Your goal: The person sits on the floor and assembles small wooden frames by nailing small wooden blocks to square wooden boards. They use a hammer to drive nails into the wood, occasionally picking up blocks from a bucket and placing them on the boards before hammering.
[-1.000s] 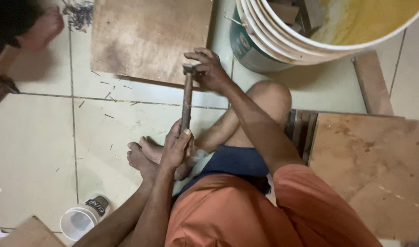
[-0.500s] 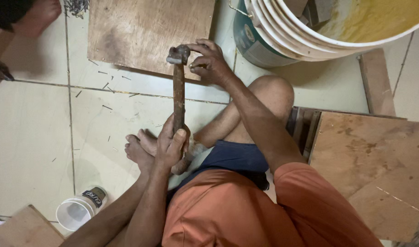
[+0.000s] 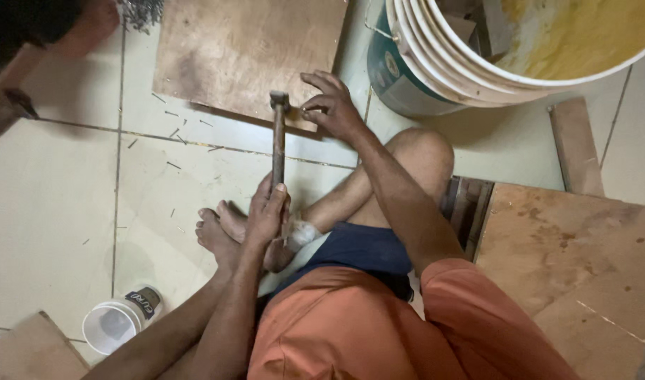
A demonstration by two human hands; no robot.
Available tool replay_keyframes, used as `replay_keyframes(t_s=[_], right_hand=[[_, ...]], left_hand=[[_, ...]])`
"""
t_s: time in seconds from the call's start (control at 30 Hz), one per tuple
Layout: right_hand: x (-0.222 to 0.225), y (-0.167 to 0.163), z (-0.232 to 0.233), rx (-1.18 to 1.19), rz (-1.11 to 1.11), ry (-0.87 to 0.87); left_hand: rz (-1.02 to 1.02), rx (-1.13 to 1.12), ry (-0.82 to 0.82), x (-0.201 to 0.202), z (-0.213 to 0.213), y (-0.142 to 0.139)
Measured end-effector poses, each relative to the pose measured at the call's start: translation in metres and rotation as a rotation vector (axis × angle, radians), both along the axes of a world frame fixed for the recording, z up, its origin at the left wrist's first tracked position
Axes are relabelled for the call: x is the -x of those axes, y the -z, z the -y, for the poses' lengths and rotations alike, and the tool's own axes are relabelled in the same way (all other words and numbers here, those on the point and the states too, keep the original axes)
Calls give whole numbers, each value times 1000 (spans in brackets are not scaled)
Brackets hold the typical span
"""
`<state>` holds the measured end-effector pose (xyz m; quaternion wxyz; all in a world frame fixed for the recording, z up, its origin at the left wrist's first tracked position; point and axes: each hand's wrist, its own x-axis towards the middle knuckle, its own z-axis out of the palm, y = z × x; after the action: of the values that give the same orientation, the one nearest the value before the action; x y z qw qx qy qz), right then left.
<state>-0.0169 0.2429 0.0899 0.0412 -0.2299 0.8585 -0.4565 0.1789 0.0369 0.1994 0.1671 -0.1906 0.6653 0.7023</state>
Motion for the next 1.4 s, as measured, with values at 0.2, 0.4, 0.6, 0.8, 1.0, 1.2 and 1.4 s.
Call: replay_keyframes(t_s=[0.2, 0.4, 0.6, 0.8, 1.0, 1.2, 1.4], right_hand=[[-17, 32, 19, 458, 166, 438], [-9, 53, 35, 911, 448, 347], [-1, 57, 44, 884, 397, 443], [5, 67, 46, 898, 422, 475], [6, 73, 51, 973, 322, 470], [7, 77, 51, 899, 270, 511], [8, 80, 50, 914, 284, 523]], left_hand=[[21, 48, 21, -11, 7, 25], [52, 57, -9, -10, 6, 37], [61, 72, 14, -9, 5, 36], [54, 135, 21, -7, 0, 36], [10, 353, 39, 1, -3, 17], [-42, 387, 99, 7, -11, -25], [-89, 379, 159, 14, -15, -43]])
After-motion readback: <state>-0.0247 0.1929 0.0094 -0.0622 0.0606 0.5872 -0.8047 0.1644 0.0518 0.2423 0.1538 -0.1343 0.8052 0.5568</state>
